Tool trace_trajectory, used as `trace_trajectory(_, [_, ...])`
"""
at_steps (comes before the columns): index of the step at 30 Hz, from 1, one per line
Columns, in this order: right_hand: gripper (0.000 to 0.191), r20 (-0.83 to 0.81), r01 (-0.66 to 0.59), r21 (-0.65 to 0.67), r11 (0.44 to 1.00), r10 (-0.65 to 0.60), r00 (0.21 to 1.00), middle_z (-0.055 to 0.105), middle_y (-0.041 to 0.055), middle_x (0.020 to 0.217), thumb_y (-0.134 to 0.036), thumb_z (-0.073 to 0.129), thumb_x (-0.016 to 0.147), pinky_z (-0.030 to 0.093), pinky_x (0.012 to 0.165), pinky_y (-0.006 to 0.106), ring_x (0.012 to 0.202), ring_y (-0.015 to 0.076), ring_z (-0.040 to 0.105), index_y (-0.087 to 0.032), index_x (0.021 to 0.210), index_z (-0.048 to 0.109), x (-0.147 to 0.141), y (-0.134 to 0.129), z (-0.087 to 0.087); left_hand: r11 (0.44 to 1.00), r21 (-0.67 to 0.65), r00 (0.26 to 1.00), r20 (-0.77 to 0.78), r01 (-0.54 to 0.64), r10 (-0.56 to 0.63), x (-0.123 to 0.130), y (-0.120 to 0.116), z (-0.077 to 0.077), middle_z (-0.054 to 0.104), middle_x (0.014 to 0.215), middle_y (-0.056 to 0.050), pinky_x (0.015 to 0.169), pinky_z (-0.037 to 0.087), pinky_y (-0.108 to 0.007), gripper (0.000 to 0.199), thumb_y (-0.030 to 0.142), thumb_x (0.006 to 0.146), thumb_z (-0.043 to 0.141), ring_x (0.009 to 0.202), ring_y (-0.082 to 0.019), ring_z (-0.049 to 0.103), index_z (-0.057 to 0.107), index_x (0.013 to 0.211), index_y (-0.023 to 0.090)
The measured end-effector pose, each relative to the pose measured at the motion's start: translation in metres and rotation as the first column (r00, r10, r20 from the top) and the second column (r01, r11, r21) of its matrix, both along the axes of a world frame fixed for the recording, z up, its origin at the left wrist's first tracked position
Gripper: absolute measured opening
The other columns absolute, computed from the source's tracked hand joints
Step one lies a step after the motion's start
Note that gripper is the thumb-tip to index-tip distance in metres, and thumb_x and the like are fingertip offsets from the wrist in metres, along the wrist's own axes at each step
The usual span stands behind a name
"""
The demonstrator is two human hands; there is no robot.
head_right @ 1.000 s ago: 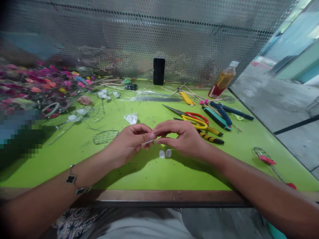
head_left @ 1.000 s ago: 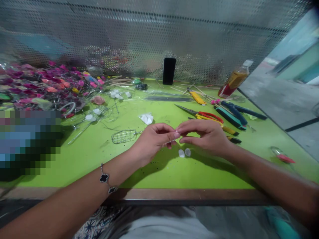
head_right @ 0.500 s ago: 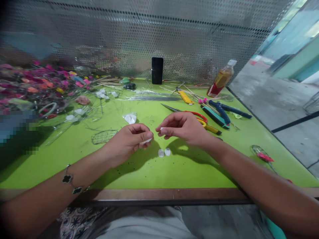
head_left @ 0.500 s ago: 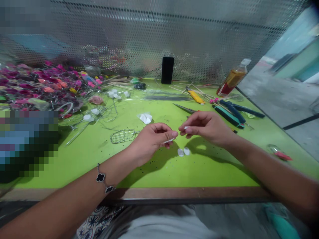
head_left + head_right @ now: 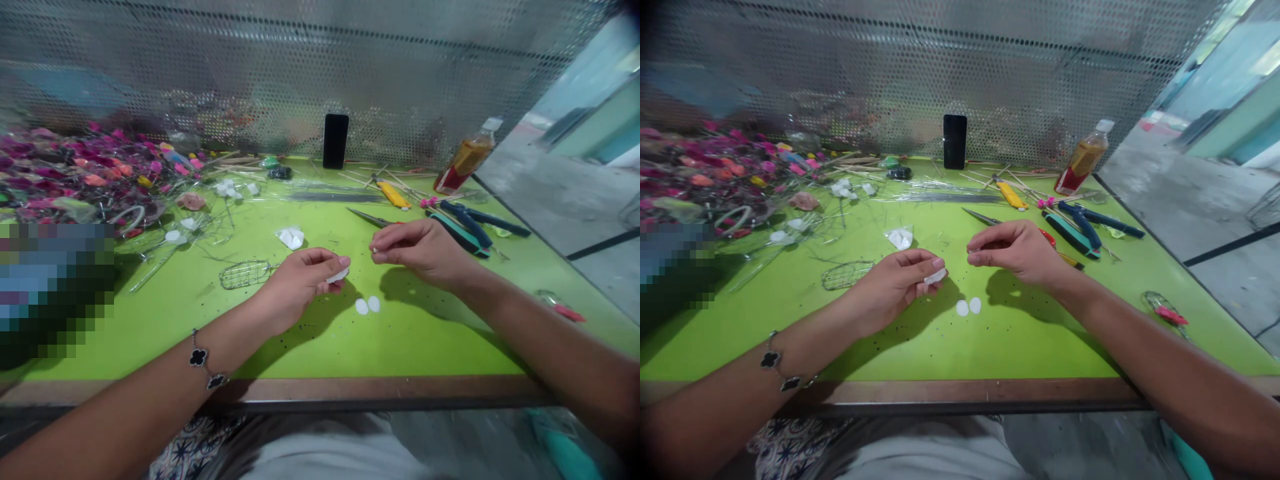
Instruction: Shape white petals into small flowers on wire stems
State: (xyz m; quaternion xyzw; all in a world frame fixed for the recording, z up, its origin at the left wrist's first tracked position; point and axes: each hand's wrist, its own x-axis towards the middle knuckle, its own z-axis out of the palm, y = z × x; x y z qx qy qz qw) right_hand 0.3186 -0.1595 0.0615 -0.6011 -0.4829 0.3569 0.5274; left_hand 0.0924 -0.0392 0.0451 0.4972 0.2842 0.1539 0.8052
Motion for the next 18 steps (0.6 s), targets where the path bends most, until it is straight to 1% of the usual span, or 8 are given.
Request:
trace_trajectory(2, [0.029, 0.001, 0.007, 0.006, 1.0, -0.007, 1.0, 0.085, 0.0039, 0.084, -0.043, 0.104, 0.068, 0.071, 0.075, 0.037, 0.075, 0.0212, 0.081, -0.028, 0.088, 0.09, -0.001, 0.0, 0.003, 1.0, 0.002, 1.0, -0.003, -0.001, 0.001, 0.0, 0.0, 0.0, 0.076, 0.086, -0.003, 0.073, 0.053, -0.03, 0.043, 0.043, 0.07, 0.104, 0.07, -0.013, 0.068, 0.077, 0.089, 0.015])
trace_trajectory(4, [0.03, 0.001, 0.004, 0.014, 1.0, -0.004, 1.0, 0.084, 0.0041, 0.076, -0.049, 0.1, 0.075, 0.071, 0.074, 0.038, 0.07, 0.0213, 0.08, -0.026, 0.093, 0.09, -0.001, -0.001, 0.006, 1.0, 0.004, 1.0, -0.001, -0.008, 0.008, 0.0, 0.0, 0.0, 0.076, 0.085, -0.003, 0.072, 0.053, -0.029, 0.043, 0.043, 0.07, 0.104, 0.07, -0.013, 0.068, 0.077, 0.089, 0.015])
trace_trajectory(7, [0.03, 0.108, -0.063, -0.036, 0.997, 0.067, 0.992, 0.087, 0.0059, 0.088, -0.047, 0.096, 0.079, 0.069, 0.078, 0.036, 0.081, 0.0228, 0.082, -0.025, 0.1, 0.091, 0.003, -0.003, 0.013, 1.0, 0.012, 1.0, 0.004, -0.011, 0.011, 0.0, 0.0, 0.001, 0.076, 0.085, -0.003, 0.071, 0.052, -0.029, 0.042, 0.043, 0.071, 0.103, 0.069, -0.013, 0.067, 0.077, 0.088, 0.015])
trace_trajectory(9, [0.031, 0.216, -0.146, -0.147, 0.978, 0.176, 0.96, 0.088, 0.0051, 0.092, -0.044, 0.096, 0.078, 0.066, 0.077, 0.033, 0.083, 0.023, 0.082, -0.026, 0.102, 0.091, 0.009, -0.007, 0.021, 1.0, 0.025, 1.0, 0.003, -0.004, 0.004, -0.001, -0.001, 0.0, 0.075, 0.084, -0.004, 0.07, 0.051, -0.029, 0.041, 0.042, 0.072, 0.102, 0.069, -0.013, 0.066, 0.077, 0.088, 0.014])
trace_trajectory(11, [0.027, 0.308, -0.231, -0.308, 0.923, 0.327, 0.893, 0.087, 0.0034, 0.089, -0.044, 0.094, 0.079, 0.063, 0.072, 0.03, 0.079, 0.0221, 0.081, -0.026, 0.099, 0.091, 0.015, -0.012, 0.03, 0.999, 0.038, 1.0, 0.006, -0.002, 0.002, -0.001, 0.0, 0.0, 0.074, 0.083, -0.003, 0.069, 0.05, -0.028, 0.04, 0.042, 0.074, 0.101, 0.068, -0.012, 0.066, 0.076, 0.088, 0.014])
trace_trajectory(14, [0.02, 0.378, -0.339, -0.509, 0.791, 0.559, 0.738, 0.087, 0.0018, 0.09, -0.043, 0.086, 0.087, 0.06, 0.073, 0.028, 0.08, 0.021, 0.08, -0.027, 0.097, 0.091, 0.019, -0.017, 0.038, 0.998, 0.055, 1.0, 0.0, -0.003, 0.003, -0.002, 0.0, 0.0, 0.073, 0.081, -0.003, 0.067, 0.049, -0.028, 0.038, 0.042, 0.076, 0.099, 0.068, -0.013, 0.065, 0.075, 0.088, 0.014])
trace_trajectory(16, [0.019, 0.399, -0.37, -0.566, 0.737, 0.637, 0.66, 0.088, 0.0015, 0.096, -0.041, 0.082, 0.091, 0.058, 0.078, 0.028, 0.085, 0.0211, 0.081, -0.028, 0.102, 0.091, 0.016, -0.017, 0.038, 0.998, 0.068, 1.0, -0.011, 0.002, -0.002, -0.002, 0.0, 0.001, 0.073, 0.082, -0.003, 0.067, 0.049, -0.028, 0.036, 0.041, 0.079, 0.096, 0.068, -0.013, 0.065, 0.075, 0.088, 0.014])
trace_trajectory(18, [0.019, 0.417, -0.346, -0.601, 0.721, 0.652, 0.634, 0.088, 0.0012, 0.096, -0.038, 0.081, 0.092, 0.057, 0.077, 0.028, 0.085, 0.021, 0.081, -0.028, 0.104, 0.09, 0.012, -0.015, 0.036, 0.997, 0.077, 1.0, -0.019, 0.005, -0.003, -0.002, 0.0, 0.002, 0.073, 0.083, -0.004, 0.068, 0.049, -0.029, 0.034, 0.04, 0.08, 0.095, 0.069, -0.013, 0.064, 0.075, 0.088, 0.014])
